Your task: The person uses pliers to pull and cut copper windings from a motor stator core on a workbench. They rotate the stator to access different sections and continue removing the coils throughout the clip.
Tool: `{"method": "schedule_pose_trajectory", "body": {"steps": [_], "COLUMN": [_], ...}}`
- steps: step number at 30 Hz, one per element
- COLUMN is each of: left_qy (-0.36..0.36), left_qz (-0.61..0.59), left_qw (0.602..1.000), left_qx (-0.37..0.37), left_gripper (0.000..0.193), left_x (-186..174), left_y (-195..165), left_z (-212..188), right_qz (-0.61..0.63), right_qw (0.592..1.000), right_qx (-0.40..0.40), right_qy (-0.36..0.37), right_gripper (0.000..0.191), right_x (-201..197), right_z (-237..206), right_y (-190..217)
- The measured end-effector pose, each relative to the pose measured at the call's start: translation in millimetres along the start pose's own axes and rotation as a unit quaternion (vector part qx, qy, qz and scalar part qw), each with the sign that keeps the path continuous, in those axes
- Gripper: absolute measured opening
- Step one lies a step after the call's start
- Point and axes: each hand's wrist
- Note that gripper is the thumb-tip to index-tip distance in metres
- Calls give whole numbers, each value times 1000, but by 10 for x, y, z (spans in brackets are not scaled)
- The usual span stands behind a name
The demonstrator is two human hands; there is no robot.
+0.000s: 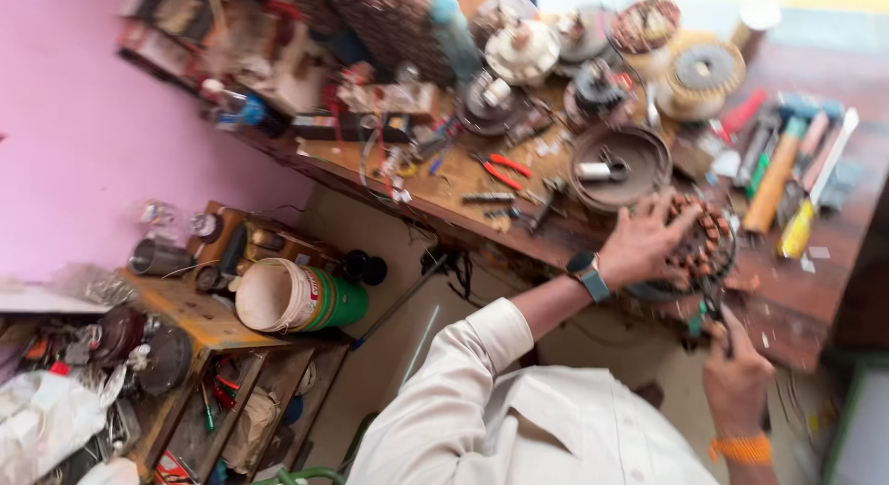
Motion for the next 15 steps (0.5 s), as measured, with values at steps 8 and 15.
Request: {"method": "schedule_pose_trajectory", "body": {"steps": [8, 15], "left_qy": [1, -16], "left_qz": [16, 56], "left_qw": [1000, 998], "left_qx": [-1, -1], "left_gripper": [123, 122], "left_x": [71, 246], "left_y": [81, 115], "left_z": [37, 36], "right_qz": [-33, -44], "right_qw": [996, 975], "right_qx": [-85, -192], "right_qy": [23, 104], "right_gripper": [54, 31], "right_x": [40, 724], "right_z": [352, 701], "right_y": [-509, -1261]}}
Point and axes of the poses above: each hand's wrist, its own z-axis towards the middle knuckle, its own x-axis out of the palm, y = z × x, and after that the axes turned 11 degrees about -z, right-handed
